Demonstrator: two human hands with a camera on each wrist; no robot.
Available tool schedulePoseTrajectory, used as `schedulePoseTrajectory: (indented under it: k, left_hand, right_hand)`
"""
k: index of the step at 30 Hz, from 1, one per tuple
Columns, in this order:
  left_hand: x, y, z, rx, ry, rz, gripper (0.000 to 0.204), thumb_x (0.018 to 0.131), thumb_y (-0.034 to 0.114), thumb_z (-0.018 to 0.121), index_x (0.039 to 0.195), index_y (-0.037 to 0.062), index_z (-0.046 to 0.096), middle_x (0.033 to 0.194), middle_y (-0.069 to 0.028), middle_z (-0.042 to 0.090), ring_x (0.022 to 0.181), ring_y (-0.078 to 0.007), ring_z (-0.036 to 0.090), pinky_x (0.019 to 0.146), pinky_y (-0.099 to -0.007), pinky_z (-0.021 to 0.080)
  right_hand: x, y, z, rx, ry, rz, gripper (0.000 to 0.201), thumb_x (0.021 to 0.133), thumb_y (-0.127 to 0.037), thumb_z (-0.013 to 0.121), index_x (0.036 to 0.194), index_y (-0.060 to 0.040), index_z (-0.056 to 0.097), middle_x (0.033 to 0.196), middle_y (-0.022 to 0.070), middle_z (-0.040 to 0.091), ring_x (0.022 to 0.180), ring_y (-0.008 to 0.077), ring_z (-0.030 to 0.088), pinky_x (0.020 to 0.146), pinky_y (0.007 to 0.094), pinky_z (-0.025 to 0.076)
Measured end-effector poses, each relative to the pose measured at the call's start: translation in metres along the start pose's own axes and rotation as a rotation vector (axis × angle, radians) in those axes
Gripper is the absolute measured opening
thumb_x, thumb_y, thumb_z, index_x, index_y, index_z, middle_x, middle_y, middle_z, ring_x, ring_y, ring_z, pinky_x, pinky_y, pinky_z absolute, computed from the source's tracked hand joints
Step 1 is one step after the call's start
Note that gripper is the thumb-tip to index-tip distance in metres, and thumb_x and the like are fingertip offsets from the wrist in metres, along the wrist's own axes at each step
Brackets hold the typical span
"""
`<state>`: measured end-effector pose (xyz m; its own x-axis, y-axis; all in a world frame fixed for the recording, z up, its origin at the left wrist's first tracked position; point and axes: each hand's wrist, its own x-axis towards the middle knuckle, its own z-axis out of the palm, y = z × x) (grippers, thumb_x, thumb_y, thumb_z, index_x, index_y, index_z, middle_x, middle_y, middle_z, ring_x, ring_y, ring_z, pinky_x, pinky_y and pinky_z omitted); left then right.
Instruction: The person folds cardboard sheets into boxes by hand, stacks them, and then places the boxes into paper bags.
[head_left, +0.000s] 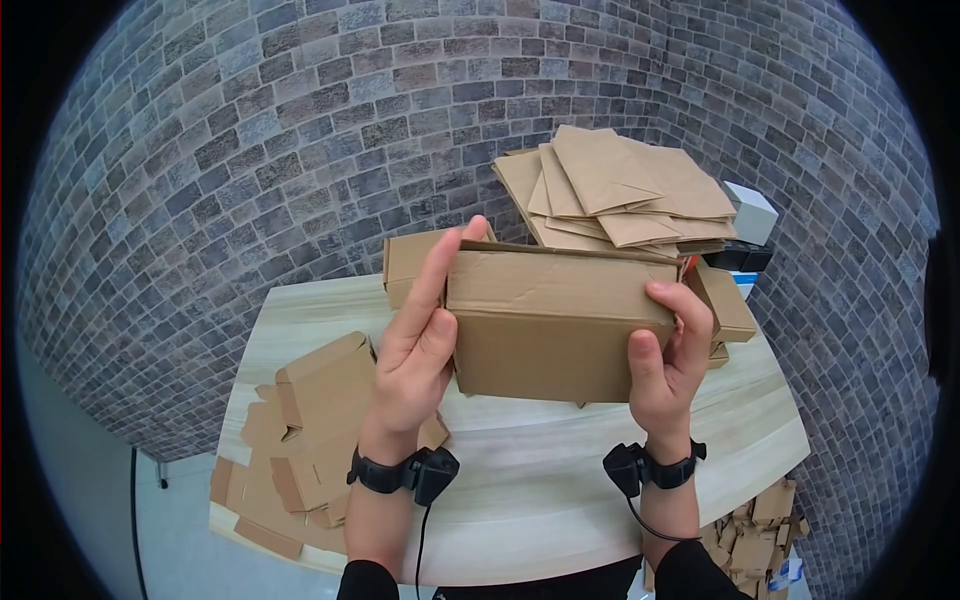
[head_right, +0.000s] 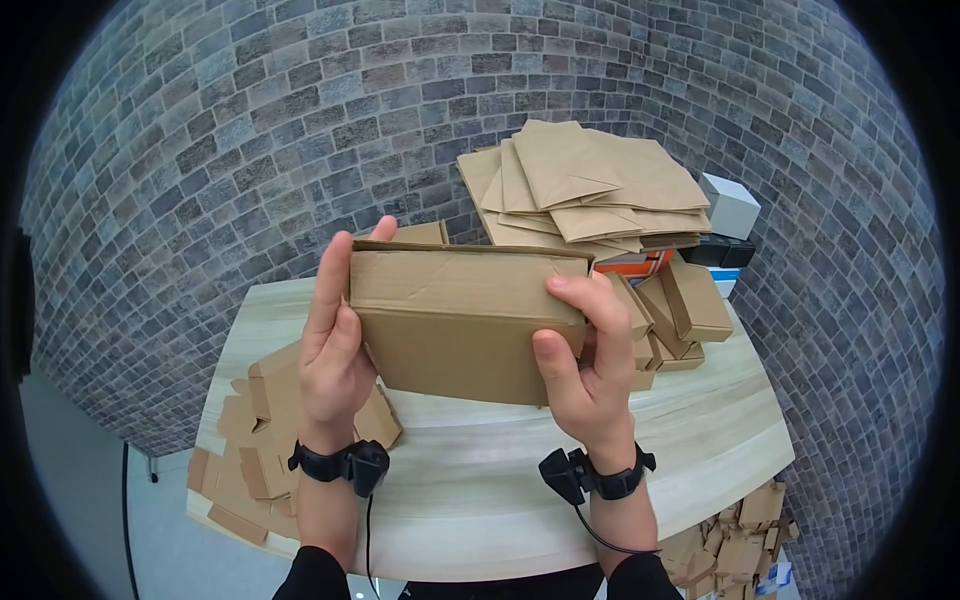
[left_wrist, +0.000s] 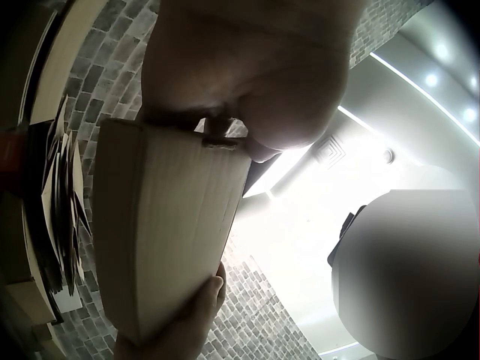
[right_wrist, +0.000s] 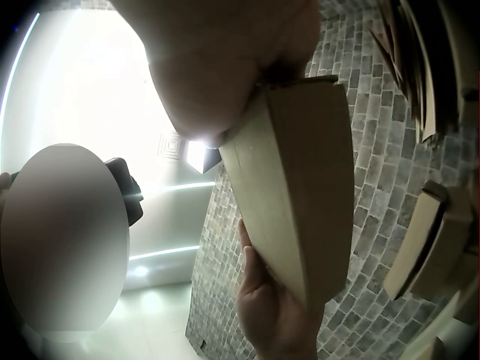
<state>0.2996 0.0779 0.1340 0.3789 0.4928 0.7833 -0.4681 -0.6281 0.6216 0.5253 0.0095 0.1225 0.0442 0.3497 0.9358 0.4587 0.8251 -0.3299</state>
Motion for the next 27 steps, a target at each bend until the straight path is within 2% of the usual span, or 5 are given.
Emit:
schedulePoseTrajectory:
  k: [4,9,12,18,27]
  left_hand:
    - [0.0,-0.001,0.007,-0.156,0.082,-0.023,0.065,0.104,0.027,0.046,0.158,0.0168,0.01,0.158,-0.0251,0.023,0.143,-0.0324,0.034,0.115,-0.0435,0.034]
    - [-0.004,-0.007,0.007,-0.192,0.178,-0.071,0.049,0.095,0.029,0.065,0.133,0.0162,0.036,0.152,-0.0292,0.033,0.139,-0.0322,0.04,0.111,-0.0442,0.04]
    - [-0.004,-0.012,0.005,-0.257,0.178,-0.034,0.048,0.094,0.02,0.068,0.128,0.0105,0.037,0.152,-0.0261,0.036,0.134,-0.027,0.046,0.109,-0.0375,0.04]
    - [-0.004,-0.01,0.004,-0.15,0.25,-0.022,0.047,0.09,0.029,0.073,0.123,0.0124,0.044,0.143,-0.0254,0.047,0.126,-0.0264,0.053,0.102,-0.0376,0.047]
    - [-0.007,-0.009,0.004,-0.066,0.298,0.012,0.042,0.09,0.02,0.074,0.119,0.0088,0.046,0.127,-0.0164,0.06,0.111,-0.0192,0.059,0.093,-0.0316,0.049]
  right_hand:
    - [0.001,0.0,-0.001,-0.029,0.004,-0.018,0.036,0.097,-0.018,0.061,0.128,-0.0026,0.05,0.119,0.0112,0.056,0.103,0.019,0.052,0.088,0.0292,0.043]
    - [0.0,-0.001,-0.002,-0.084,0.035,0.006,0.034,0.097,-0.016,0.061,0.126,-0.0029,0.051,0.116,0.011,0.056,0.097,0.0179,0.052,0.083,0.0279,0.042]
    - [-0.001,-0.002,-0.002,-0.044,0.046,0.061,0.033,0.097,-0.018,0.061,0.125,-0.0033,0.051,0.114,0.0104,0.056,0.095,0.0175,0.051,0.082,0.0276,0.041]
    - [-0.001,0.002,0.0,-0.085,0.059,-0.014,0.034,0.097,-0.02,0.062,0.125,-0.003,0.05,0.111,0.0104,0.055,0.092,0.0162,0.05,0.08,0.0272,0.04]
    - [-0.002,0.0,-0.002,-0.034,0.066,0.033,0.03,0.096,-0.018,0.062,0.12,-0.0035,0.05,0.107,0.0092,0.054,0.09,0.0164,0.049,0.08,0.0271,0.04]
